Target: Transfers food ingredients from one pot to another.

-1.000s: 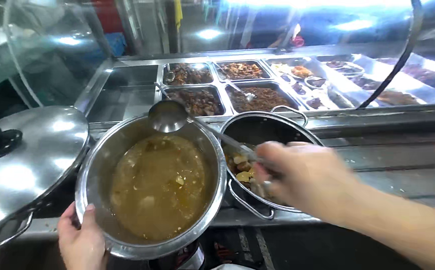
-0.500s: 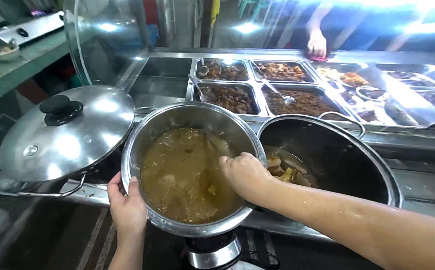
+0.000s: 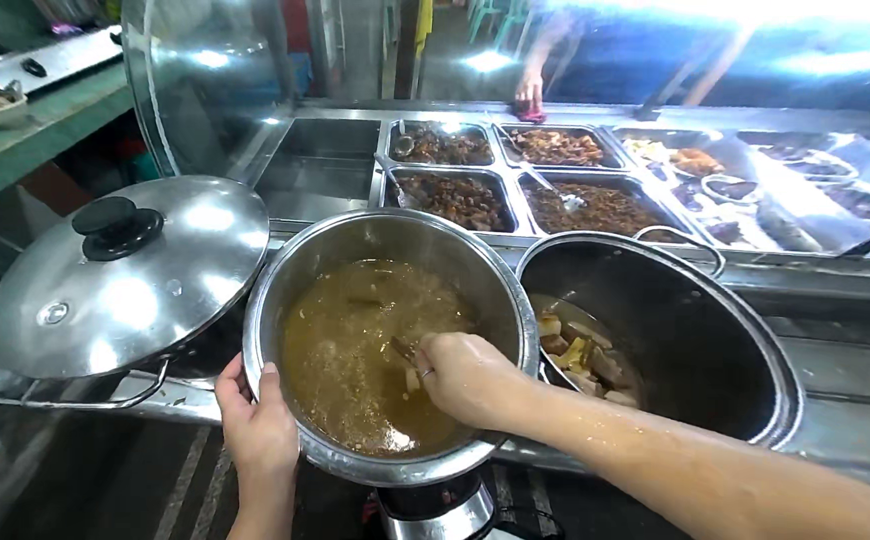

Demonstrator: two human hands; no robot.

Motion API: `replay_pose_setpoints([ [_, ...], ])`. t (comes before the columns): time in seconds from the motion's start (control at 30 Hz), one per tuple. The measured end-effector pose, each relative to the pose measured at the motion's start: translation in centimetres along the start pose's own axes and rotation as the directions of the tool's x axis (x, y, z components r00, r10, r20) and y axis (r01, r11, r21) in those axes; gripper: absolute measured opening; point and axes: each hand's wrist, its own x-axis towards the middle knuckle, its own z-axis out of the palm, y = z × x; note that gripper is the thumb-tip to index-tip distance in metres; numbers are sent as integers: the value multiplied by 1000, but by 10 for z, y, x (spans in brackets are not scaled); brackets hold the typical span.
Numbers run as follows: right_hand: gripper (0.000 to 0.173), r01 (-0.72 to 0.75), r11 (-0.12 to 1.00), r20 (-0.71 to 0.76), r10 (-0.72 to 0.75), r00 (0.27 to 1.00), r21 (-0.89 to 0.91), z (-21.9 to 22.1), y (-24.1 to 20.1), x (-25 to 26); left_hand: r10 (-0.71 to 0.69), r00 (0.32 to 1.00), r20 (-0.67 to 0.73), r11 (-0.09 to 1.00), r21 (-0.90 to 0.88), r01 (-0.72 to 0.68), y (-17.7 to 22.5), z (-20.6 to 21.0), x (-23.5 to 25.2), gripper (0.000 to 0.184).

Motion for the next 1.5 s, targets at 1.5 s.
replay_pose_setpoints([
  [1.5, 13, 212, 797, -510, -540, 669, -565, -9, 71, -58, -17, 1000, -18, 1000, -9, 16, 2, 1, -2, 35],
])
